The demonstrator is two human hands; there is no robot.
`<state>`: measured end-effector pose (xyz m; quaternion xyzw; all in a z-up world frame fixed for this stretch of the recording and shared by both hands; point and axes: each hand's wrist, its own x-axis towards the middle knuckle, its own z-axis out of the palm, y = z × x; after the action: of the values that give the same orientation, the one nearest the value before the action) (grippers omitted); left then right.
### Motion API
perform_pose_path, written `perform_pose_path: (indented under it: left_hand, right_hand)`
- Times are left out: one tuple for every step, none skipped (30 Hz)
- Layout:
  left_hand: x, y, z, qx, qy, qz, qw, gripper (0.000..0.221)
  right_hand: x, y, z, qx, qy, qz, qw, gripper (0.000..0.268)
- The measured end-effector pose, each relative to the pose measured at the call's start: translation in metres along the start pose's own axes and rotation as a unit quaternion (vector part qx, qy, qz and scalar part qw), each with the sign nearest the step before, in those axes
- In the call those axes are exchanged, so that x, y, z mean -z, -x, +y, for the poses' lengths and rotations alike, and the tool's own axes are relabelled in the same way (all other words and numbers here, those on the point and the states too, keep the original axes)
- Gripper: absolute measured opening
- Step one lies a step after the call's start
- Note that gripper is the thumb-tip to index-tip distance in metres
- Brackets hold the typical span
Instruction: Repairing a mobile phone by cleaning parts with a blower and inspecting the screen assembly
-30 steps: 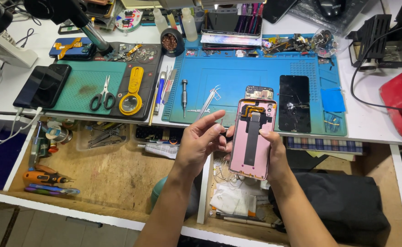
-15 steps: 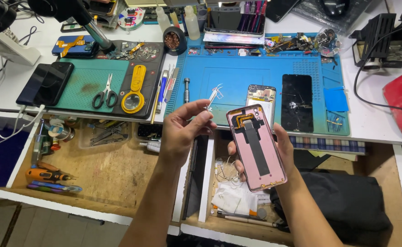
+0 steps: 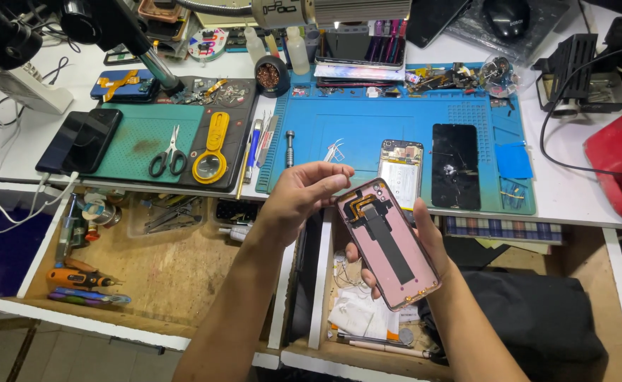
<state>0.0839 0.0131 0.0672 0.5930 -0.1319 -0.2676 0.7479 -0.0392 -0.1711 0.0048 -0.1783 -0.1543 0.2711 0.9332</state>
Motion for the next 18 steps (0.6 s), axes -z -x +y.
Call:
perform_pose_path:
  left_hand:
    - [0.001,-0.002,-0.005,0.005,0.04,0.006,0.999,0.025]
    - [0.0,0.0,-0.005,0.004,0.04,0.006,0.999,0.025]
    - [-0.001,0.002,-0.006,0.007,0.048,0.01,0.999,0.024]
    - [-0.001,0.004,-0.006,0.009,0.056,0.014,0.998,0.023]
    - [0.002,0.002,-0.007,0.009,0.055,0.014,0.998,0.023]
    - [0.005,-0.001,-0.008,0.007,0.054,0.014,0.998,0.022]
    - [0.008,-0.003,-0.009,0.006,0.052,0.015,0.999,0.021]
    - [0.006,0.002,-0.002,0.006,0.051,0.014,0.999,0.021]
    - [0.003,0.006,0.006,0.018,0.011,-0.008,1.0,0.019]
    - [0.001,0.01,0.013,0.029,-0.03,-0.031,0.999,0.017]
    - [0.001,0.014,0.016,0.029,-0.03,-0.031,0.999,0.017]
    - [0.002,0.018,0.019,0.056,-0.039,-0.041,0.997,0.017]
    - [0.002,0.022,0.021,0.083,-0.048,-0.05,0.994,0.018]
    - [0.006,0.02,0.018,0.084,-0.049,-0.052,0.994,0.018]
    - [0.011,0.018,0.014,0.095,-0.055,-0.057,0.992,0.018]
    - [0.016,0.017,0.01,0.106,-0.062,-0.062,0.991,0.019]
    - [0.015,0.018,0.015,0.107,-0.062,-0.062,0.99,0.019]
    - [0.014,0.02,0.019,0.11,-0.086,-0.062,0.988,0.02]
  right_hand:
    - [0.001,0.0,0.0,0.004,0.005,0.003,1.0,0.101]
    - [0.003,-0.001,-0.001,0.005,0.005,0.002,1.0,0.101]
    - [0.005,-0.001,0.0,0.008,-0.002,0.009,1.0,0.098]
    - [0.007,-0.001,0.0,0.012,-0.009,0.015,1.0,0.096]
    - [0.006,-0.002,0.0,0.013,-0.009,0.015,1.0,0.096]
    - [0.005,-0.002,-0.001,0.002,-0.015,0.006,1.0,0.096]
    - [0.004,-0.002,-0.001,-0.008,-0.021,-0.003,1.0,0.096]
    - [0.004,-0.002,-0.001,-0.007,-0.022,-0.002,1.0,0.096]
    - [0.003,-0.002,-0.001,-0.014,-0.022,-0.012,1.0,0.098]
    - [0.003,-0.002,-0.002,-0.021,-0.023,-0.021,0.999,0.1]
    - [0.004,-0.001,-0.002,-0.02,-0.023,-0.021,0.999,0.1]
    - [0.005,-0.001,-0.002,-0.027,-0.036,-0.032,0.998,0.102]
    - [0.007,0.0,-0.002,-0.034,-0.048,-0.043,0.997,0.103]
    - [0.009,0.001,-0.001,-0.032,-0.049,-0.042,0.997,0.103]
    - [0.01,0.001,0.001,-0.038,-0.06,-0.041,0.997,0.101]
    - [0.012,0.001,0.003,-0.045,-0.072,-0.041,0.996,0.099]
    - [0.014,0.001,0.004,-0.045,-0.073,-0.04,0.996,0.099]
    - [0.017,0.0,0.005,-0.062,-0.09,-0.047,0.993,0.103]
